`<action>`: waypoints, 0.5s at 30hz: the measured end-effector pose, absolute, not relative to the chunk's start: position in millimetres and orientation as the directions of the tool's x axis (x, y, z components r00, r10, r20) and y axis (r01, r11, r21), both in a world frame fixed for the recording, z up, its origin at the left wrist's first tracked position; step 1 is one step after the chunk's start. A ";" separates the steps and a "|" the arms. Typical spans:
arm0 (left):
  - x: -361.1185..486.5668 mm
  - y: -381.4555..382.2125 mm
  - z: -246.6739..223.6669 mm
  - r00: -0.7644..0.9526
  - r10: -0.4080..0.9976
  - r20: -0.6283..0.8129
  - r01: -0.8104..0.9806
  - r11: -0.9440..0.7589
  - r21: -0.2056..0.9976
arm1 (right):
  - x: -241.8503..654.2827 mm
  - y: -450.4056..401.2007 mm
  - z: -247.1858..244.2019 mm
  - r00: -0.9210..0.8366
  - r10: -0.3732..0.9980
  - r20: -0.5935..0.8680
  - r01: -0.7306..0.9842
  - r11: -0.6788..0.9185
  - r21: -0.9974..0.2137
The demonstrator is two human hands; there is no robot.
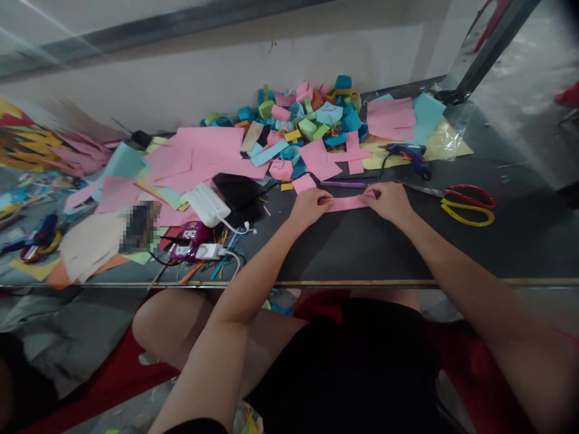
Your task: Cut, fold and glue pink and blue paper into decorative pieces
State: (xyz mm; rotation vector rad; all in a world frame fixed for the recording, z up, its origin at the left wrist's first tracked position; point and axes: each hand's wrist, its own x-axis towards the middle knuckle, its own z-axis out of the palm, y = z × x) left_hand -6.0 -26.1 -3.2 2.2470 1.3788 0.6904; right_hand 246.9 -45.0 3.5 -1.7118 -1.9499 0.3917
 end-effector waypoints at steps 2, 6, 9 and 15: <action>-4.3 -27.4 -5.4 0.362 0.909 0.208 0.719 -0.414 0.559 | 246.1 -43.6 1.0 -0.060 0.979 0.195 0.835 0.156 -0.527; -2.6 -31.9 -8.0 0.342 0.910 0.233 0.739 -0.414 0.531 | 246.1 -40.2 -7.4 -0.038 0.977 0.212 0.837 0.147 -0.527; -2.4 -35.5 -7.8 0.343 0.910 0.234 0.750 -0.416 0.514 | 246.4 -40.4 -14.5 -0.052 0.960 0.274 0.832 0.193 -0.520; 7.1 -46.5 -7.9 0.417 0.864 0.282 0.798 -0.497 0.340 | 239.7 -51.6 -16.2 -0.059 0.929 0.365 0.892 0.214 -0.399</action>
